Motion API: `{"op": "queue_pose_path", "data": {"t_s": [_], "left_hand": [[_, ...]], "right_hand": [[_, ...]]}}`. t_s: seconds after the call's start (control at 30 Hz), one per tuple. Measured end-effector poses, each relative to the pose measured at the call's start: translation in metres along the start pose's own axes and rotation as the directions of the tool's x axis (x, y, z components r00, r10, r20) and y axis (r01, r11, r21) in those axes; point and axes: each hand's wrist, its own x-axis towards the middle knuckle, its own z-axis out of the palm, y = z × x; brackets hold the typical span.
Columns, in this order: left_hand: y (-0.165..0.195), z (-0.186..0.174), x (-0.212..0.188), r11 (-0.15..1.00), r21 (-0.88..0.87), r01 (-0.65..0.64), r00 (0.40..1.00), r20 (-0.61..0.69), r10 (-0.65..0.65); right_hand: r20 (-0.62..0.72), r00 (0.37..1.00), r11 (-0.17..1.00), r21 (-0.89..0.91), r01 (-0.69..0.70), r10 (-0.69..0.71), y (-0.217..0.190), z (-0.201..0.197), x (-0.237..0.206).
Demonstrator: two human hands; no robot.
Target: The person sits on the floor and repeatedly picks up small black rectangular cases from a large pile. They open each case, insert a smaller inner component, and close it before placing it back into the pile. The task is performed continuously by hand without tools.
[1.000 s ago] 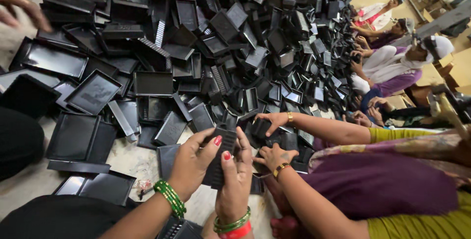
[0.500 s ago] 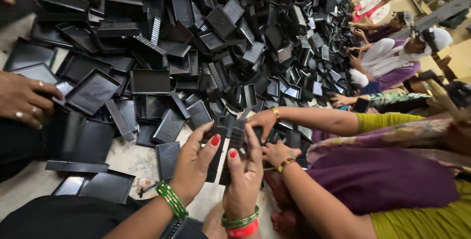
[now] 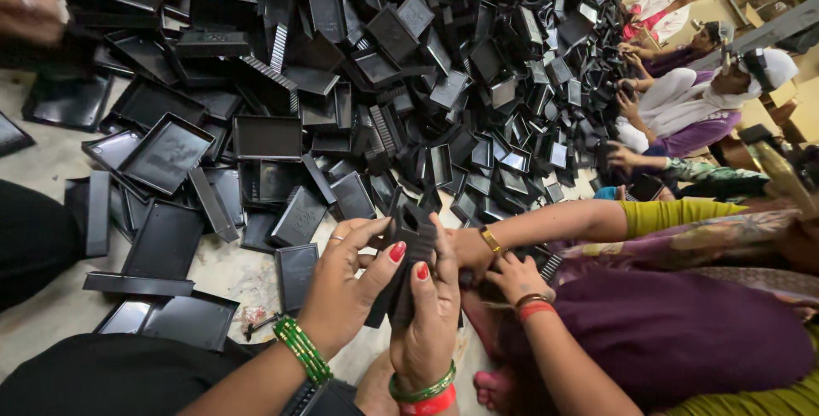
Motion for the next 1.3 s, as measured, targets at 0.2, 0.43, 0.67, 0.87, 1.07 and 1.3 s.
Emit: {"op": "queue_pose_path", "data": {"t_s": [0.2,0.43,0.67,0.87,1.07,1.3], "left_hand": [[-0.007,-0.001,-0.001,0.976,-0.214,0.044,0.999,-0.010,-0.047],[-0.015,0.000,-0.005,1.000,-0.016,0.013,0.990,-0.143,-0.015],[-0.015,-0.011,0.010,0.999,-0.013,0.030,0.999,-0.020,-0.030],[0.001,-0.033,0.022,0.835,-0.458,0.305,0.948,0.064,-0.311],[0.011,-0.045,0.029,0.714,-0.586,0.382,0.908,0.096,-0.407],[-0.008,-0.049,0.026,0.981,-0.055,-0.187,0.978,-0.108,0.180]], "right_hand": [[0.001,1.000,1.000,-0.006,-0.003,0.003,0.011,0.007,-0.009],[-0.056,0.998,0.998,-0.056,-0.008,0.005,0.028,0.023,-0.020],[0.022,0.994,0.973,-0.208,-0.099,0.106,0.007,0.007,0.000],[0.317,0.943,0.870,-0.488,0.076,0.096,-0.005,-0.004,0.000],[0.447,0.892,0.806,-0.552,0.212,0.072,-0.001,-0.003,-0.009],[0.385,0.923,0.702,-0.654,0.282,-0.013,-0.007,0.005,-0.017]]}}
